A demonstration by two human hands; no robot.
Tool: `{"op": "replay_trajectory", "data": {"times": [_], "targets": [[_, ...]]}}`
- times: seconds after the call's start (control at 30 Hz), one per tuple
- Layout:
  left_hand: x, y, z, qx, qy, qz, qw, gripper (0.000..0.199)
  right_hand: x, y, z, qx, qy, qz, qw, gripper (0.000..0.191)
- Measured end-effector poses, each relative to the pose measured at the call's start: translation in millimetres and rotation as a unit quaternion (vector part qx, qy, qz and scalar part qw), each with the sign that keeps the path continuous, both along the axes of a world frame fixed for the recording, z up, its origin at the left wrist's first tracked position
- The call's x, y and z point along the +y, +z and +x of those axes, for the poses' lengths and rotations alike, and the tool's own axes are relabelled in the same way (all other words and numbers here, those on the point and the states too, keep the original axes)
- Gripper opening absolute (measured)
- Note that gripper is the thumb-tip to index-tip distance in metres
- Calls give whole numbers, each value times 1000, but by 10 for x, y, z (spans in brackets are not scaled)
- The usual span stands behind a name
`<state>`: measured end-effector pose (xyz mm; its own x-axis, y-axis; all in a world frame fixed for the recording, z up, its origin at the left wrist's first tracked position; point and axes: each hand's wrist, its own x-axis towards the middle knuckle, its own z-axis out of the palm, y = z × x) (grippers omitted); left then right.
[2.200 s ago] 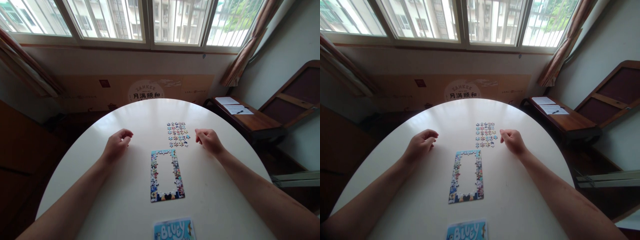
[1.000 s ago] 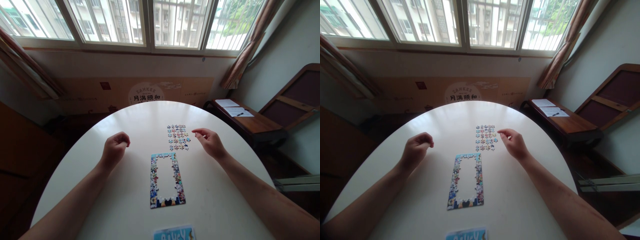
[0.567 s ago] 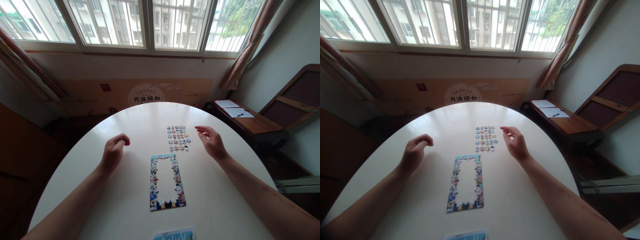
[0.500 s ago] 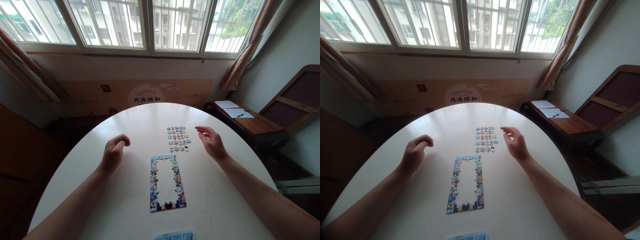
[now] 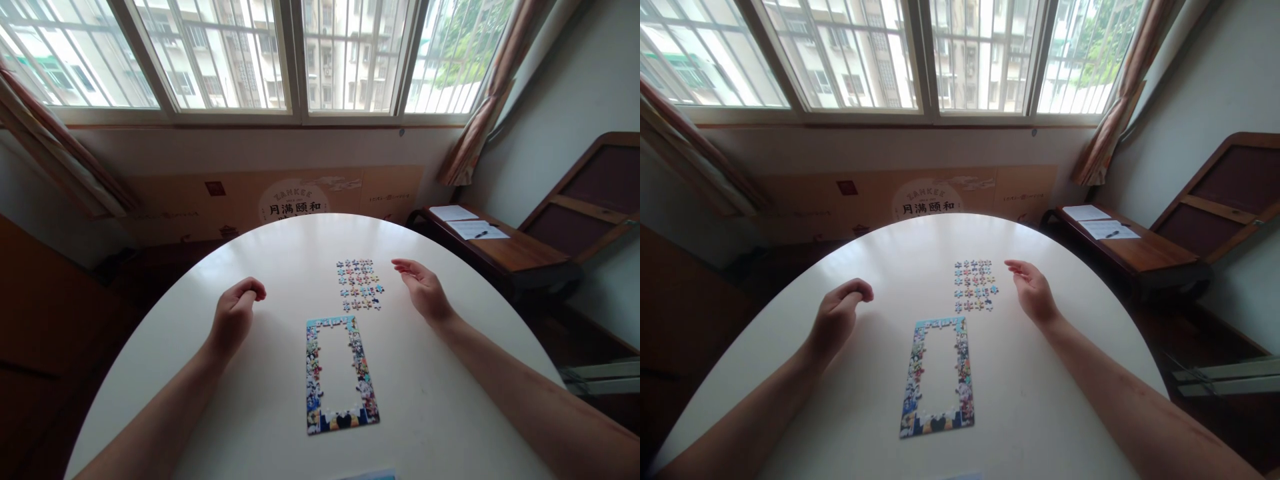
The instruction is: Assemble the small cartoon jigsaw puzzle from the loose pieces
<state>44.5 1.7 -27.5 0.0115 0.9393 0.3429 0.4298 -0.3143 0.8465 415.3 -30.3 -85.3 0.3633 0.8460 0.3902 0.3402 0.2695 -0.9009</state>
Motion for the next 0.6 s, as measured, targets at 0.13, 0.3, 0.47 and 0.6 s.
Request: {"op": "replay_trajectory", "data": {"times": [0.13, 0.3, 0.47, 0.6], "targets": [[27, -42, -24, -3, -4, -2, 1000, 14, 43, -56, 20, -6, -5, 4, 1000, 31], [50, -66, -19, 3, -6, -25, 1000, 16, 75, -114, 54, -18, -7, 11, 1000, 35], [59, -86, -18, 7, -13, -48, 999, 16, 99, -183, 84, -50, -20, 30, 998, 46], [127, -191, -63, 2, -30, -52, 998, 17, 118, -226, 100, -70, -10, 28, 997, 46]]}}
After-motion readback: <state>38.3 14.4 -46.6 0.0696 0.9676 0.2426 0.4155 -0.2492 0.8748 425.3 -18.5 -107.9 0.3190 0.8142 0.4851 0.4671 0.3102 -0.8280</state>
